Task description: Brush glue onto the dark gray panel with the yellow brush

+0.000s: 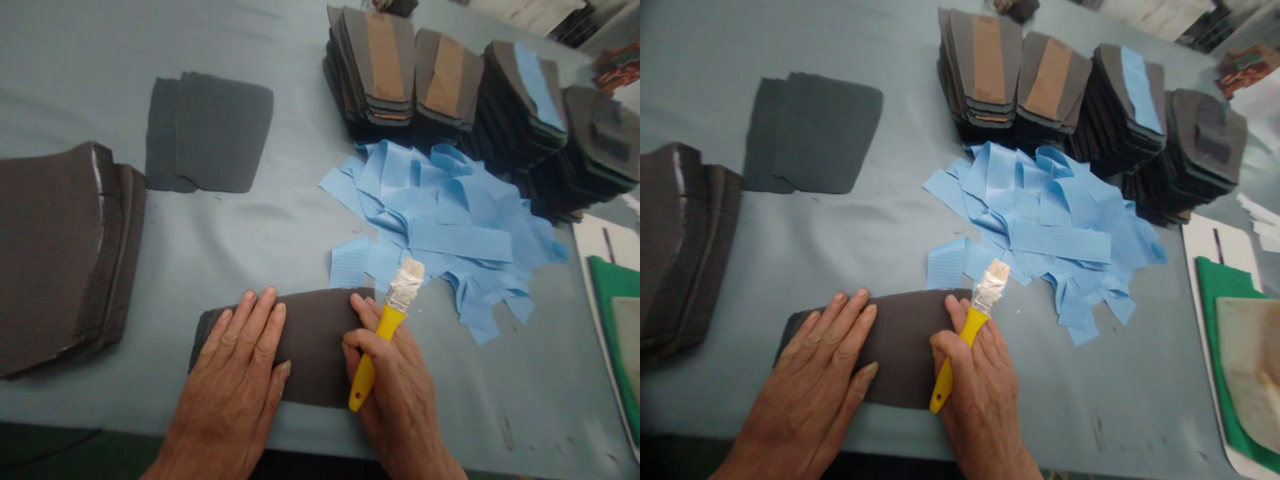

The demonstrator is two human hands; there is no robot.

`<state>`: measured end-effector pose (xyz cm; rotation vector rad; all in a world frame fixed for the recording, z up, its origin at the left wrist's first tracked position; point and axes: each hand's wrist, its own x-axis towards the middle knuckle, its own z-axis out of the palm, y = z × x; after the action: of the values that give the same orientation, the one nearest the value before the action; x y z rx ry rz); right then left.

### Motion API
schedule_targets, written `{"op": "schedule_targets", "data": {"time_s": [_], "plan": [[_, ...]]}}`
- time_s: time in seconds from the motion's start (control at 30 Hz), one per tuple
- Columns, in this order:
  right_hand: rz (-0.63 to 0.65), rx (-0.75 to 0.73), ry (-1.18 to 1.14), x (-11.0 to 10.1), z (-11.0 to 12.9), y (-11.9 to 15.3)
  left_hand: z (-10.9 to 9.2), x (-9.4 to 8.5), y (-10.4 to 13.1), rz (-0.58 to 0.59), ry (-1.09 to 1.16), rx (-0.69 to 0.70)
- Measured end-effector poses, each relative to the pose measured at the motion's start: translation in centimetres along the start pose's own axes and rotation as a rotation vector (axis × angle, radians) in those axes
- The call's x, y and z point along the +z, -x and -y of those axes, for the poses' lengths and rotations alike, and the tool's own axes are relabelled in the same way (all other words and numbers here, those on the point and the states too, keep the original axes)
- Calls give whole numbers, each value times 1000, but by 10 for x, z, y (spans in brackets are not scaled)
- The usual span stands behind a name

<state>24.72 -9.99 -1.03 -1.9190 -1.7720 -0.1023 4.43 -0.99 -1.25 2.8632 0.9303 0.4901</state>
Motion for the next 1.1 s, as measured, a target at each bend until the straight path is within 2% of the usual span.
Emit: {"op": "schedule_targets", "data": {"time_s": [0.23,0.6,0.83,1.1], "plan": [[-19,-31,-28,-3,-12,3,-3,-1,0,15,-58,-29],[-72,-209,16,-8,-24,-1,-6,-10,-2,47,-103,-42],[-75,-175,22,-7,-24,-1,-4,-3,0,21,-76,-40],[-71,-165,35,-7,-24,0,-2,-2,0,15,-68,-23]]}}
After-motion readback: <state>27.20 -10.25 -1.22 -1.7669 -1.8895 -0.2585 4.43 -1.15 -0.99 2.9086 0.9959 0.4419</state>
